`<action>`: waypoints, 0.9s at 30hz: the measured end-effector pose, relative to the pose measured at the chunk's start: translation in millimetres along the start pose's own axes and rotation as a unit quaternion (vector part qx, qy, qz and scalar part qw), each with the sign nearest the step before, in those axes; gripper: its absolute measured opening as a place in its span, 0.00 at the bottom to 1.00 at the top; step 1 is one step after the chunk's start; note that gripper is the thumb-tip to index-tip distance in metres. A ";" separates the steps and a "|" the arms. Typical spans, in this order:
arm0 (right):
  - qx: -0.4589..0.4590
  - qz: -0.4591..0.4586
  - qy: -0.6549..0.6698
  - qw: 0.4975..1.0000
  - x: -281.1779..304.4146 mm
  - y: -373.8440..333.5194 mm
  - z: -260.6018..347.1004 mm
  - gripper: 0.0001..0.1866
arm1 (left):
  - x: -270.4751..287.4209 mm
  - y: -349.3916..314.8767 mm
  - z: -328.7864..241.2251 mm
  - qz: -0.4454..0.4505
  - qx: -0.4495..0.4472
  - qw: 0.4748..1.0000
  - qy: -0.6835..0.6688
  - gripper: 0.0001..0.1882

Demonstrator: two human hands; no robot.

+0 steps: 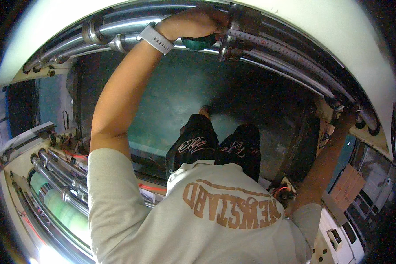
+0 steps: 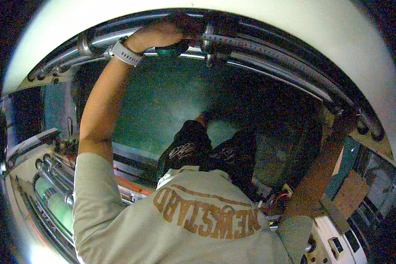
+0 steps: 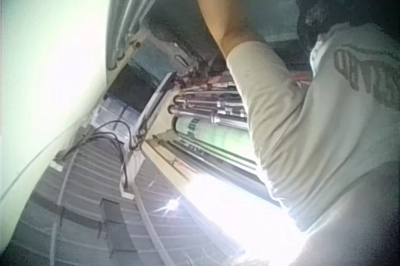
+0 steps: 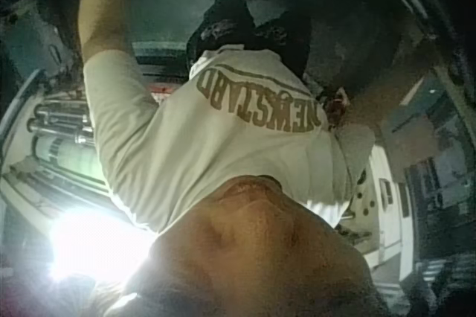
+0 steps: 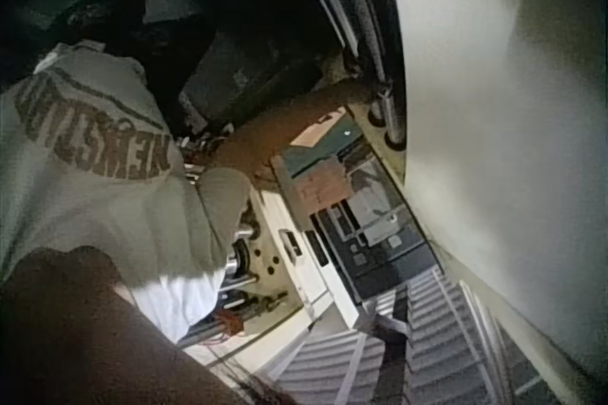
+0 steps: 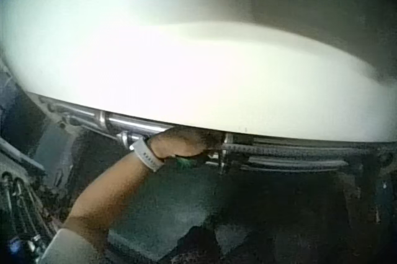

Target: The person uses a tape measure to measure the length of several parallel metal pipes mounted on a wall. They repeatedly extend the tape measure along the pipes, read the measurements, and retract the tape. The person is standing in a workshop environment.

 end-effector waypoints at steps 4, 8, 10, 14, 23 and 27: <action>-0.007 0.046 -0.026 0.999 -3.6 9.2 -17.6 0.35 | 4.0 0.6 -11.0 0.029 -0.004 1.000 -0.003 0.14; 0.147 0.036 -0.142 0.978 -8.4 27.1 -61.5 0.33 | 0.1 6.0 -5.6 0.040 0.113 0.987 -0.103 0.13; 0.250 -0.073 -0.209 0.943 -9.9 19.7 -52.4 0.31 | 2.4 4.1 -10.8 -0.013 0.027 0.998 -0.046 0.12; 0.205 -0.108 -0.218 0.948 -3.1 -14.2 7.7 0.30 | -1.9 -0.5 0.2 0.026 0.070 0.990 -0.122 0.13; 0.106 -0.091 -0.157 0.978 -7.6 13.1 -12.6 0.26 | 6.9 -1.6 -6.7 -0.033 0.145 0.985 -0.083 0.11; 0.126 -0.060 -0.154 0.978 -12.7 23.7 -32.8 0.23 | 9.4 -7.2 -5.6 -0.138 0.094 0.986 0.015 0.10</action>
Point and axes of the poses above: each hand's wrist, its own y-axis towards the middle knuckle, its own x-axis out of the back of the hand, z = x × y, the point moved 5 cm from there along y, towards the middle knuckle, and after that the axes turned 2 degrees about z, right-handed, at the moved point
